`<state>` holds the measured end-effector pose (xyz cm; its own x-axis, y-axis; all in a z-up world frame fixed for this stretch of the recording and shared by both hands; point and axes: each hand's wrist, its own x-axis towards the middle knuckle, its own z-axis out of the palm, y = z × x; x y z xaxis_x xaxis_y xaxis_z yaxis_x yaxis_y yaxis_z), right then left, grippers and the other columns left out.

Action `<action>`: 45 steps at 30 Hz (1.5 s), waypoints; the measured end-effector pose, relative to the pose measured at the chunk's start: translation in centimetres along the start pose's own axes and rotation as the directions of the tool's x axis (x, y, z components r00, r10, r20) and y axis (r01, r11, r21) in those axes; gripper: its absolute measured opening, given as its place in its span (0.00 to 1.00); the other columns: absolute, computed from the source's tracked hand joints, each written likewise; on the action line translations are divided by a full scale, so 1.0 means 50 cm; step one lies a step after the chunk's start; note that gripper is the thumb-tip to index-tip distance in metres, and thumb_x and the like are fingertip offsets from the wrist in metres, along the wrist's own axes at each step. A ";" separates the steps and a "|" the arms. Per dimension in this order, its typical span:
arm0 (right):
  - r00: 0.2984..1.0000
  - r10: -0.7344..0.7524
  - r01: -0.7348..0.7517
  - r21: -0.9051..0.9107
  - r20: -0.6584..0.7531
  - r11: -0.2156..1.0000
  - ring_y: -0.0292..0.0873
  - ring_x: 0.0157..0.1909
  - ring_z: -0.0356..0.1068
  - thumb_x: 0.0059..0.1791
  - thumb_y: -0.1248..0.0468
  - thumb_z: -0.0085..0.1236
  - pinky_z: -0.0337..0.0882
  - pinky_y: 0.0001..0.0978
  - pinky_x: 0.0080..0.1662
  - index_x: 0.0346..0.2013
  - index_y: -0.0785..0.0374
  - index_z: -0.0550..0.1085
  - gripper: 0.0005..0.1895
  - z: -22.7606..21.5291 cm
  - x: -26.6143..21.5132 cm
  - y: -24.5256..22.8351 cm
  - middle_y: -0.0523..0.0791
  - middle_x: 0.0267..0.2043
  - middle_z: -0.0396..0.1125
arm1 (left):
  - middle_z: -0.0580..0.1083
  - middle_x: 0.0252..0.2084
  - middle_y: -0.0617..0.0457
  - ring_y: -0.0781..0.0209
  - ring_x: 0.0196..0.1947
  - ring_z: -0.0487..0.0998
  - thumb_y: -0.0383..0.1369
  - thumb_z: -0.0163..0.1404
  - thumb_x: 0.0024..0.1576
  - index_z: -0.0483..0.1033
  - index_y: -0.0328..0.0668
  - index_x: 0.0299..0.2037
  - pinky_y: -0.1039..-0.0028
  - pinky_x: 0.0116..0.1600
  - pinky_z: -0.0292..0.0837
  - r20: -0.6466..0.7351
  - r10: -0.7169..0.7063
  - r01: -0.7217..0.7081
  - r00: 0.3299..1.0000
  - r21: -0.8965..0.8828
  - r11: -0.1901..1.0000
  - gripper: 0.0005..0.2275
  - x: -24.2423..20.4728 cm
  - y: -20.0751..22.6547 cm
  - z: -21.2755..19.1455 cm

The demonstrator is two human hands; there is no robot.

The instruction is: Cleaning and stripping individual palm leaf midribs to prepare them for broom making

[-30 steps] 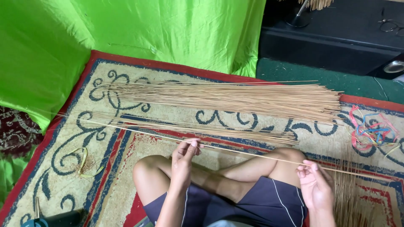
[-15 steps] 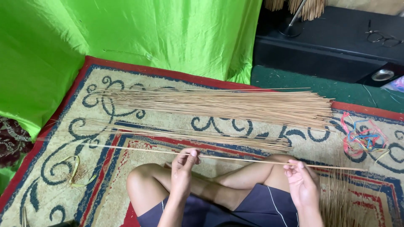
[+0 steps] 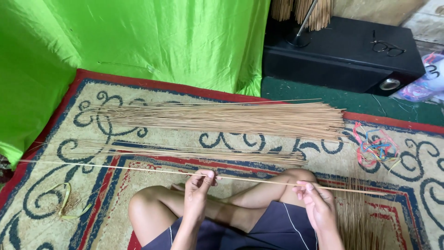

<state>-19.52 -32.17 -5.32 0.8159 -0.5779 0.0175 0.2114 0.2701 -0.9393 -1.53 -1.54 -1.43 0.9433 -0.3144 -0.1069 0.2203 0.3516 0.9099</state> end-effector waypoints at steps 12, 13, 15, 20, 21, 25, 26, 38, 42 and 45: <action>0.996 -0.087 0.088 0.084 -0.019 0.993 0.42 0.38 0.66 0.56 0.69 0.47 0.68 0.35 0.43 0.45 0.73 0.78 0.12 -0.007 -0.026 -0.048 0.56 0.40 0.75 | 0.79 0.34 0.45 0.60 0.35 0.75 0.27 0.53 0.61 0.80 0.29 0.42 0.72 0.46 0.73 0.018 -0.034 0.034 0.999 -0.036 0.999 0.07 -0.030 0.012 0.042; 0.996 -0.090 0.091 0.086 -0.020 0.992 0.42 0.38 0.66 0.56 0.69 0.47 0.68 0.35 0.43 0.45 0.73 0.78 0.12 -0.013 -0.030 -0.041 0.56 0.40 0.75 | 0.79 0.34 0.45 0.60 0.35 0.75 0.27 0.53 0.61 0.80 0.29 0.42 0.72 0.46 0.73 0.021 -0.032 0.033 0.999 -0.035 0.999 0.07 -0.031 0.010 0.044; 0.995 -0.052 0.059 0.087 -0.083 0.995 0.44 0.40 0.64 0.58 0.68 0.45 0.67 0.37 0.44 0.45 0.75 0.76 0.13 -0.024 -0.032 -0.028 0.56 0.42 0.71 | 0.80 0.38 0.46 0.61 0.35 0.75 0.27 0.54 0.60 0.82 0.29 0.42 0.72 0.45 0.74 0.026 0.005 -0.005 1.000 -0.011 1.000 0.07 -0.032 0.005 0.049; 0.999 -0.024 0.027 0.084 -0.040 0.996 0.46 0.40 0.65 0.59 0.65 0.45 0.65 0.37 0.44 0.46 0.75 0.77 0.15 -0.025 -0.040 -0.028 0.56 0.39 0.72 | 0.81 0.38 0.44 0.60 0.35 0.76 0.28 0.52 0.61 0.81 0.28 0.42 0.71 0.45 0.75 0.042 0.022 -0.019 0.999 -0.063 0.998 0.08 -0.032 -0.009 0.047; 0.999 -0.027 0.030 0.084 -0.034 0.996 0.45 0.40 0.65 0.59 0.66 0.46 0.65 0.37 0.43 0.44 0.75 0.78 0.15 -0.026 -0.039 -0.028 0.56 0.39 0.73 | 0.81 0.38 0.43 0.59 0.35 0.76 0.30 0.51 0.62 0.81 0.27 0.41 0.71 0.45 0.75 0.047 0.011 -0.008 0.999 -0.074 0.997 0.09 -0.031 -0.010 0.046; 1.000 0.006 -0.006 0.049 -0.003 0.999 0.45 0.39 0.66 0.58 0.67 0.46 0.64 0.36 0.42 0.42 0.77 0.78 0.15 -0.050 -0.034 -0.026 0.59 0.38 0.75 | 0.82 0.32 0.43 0.62 0.30 0.75 0.26 0.52 0.61 0.82 0.26 0.37 0.74 0.40 0.74 0.057 0.042 -0.041 0.998 -0.006 0.999 0.08 -0.020 -0.011 0.031; 1.000 0.002 -0.002 0.033 0.007 0.999 0.45 0.39 0.67 0.57 0.67 0.46 0.65 0.36 0.42 0.41 0.77 0.78 0.15 -0.051 -0.033 -0.027 0.59 0.38 0.75 | 0.83 0.32 0.43 0.62 0.31 0.75 0.25 0.52 0.61 0.82 0.26 0.37 0.74 0.41 0.74 0.075 0.041 -0.041 0.996 -0.001 0.999 0.08 -0.019 -0.009 0.028; 0.993 -0.117 0.119 0.165 -0.019 0.979 0.45 0.42 0.67 0.63 0.56 0.41 0.65 0.37 0.41 0.45 0.69 0.78 0.21 -0.052 -0.023 -0.034 0.54 0.42 0.74 | 0.81 0.36 0.45 0.60 0.35 0.76 0.29 0.53 0.60 0.83 0.30 0.41 0.71 0.46 0.74 0.019 0.039 -0.040 0.999 0.017 0.999 0.08 -0.012 0.017 0.028; 0.994 -0.109 0.104 0.165 0.019 0.981 0.45 0.42 0.69 0.63 0.54 0.40 0.67 0.37 0.42 0.48 0.70 0.78 0.23 -0.044 -0.020 -0.034 0.55 0.43 0.75 | 0.82 0.36 0.43 0.59 0.34 0.76 0.25 0.54 0.59 0.82 0.27 0.39 0.71 0.44 0.76 0.002 0.012 -0.012 1.000 -0.042 0.999 0.06 -0.016 0.000 0.040; 0.991 -0.131 0.127 0.116 0.026 0.985 0.48 0.41 0.68 0.63 0.58 0.40 0.68 0.41 0.45 0.49 0.73 0.76 0.21 -0.069 -0.025 -0.029 0.57 0.39 0.74 | 0.82 0.36 0.43 0.61 0.33 0.75 0.26 0.53 0.60 0.82 0.30 0.39 0.72 0.44 0.73 -0.003 0.047 -0.047 0.999 -0.031 0.998 0.06 -0.012 -0.001 0.029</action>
<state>-22.71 -34.52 -5.16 0.7952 -0.5877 0.1491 0.3740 0.2820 -0.8835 -2.46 -2.66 -0.85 0.9532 -0.2951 -0.0653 0.1835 0.3933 0.9009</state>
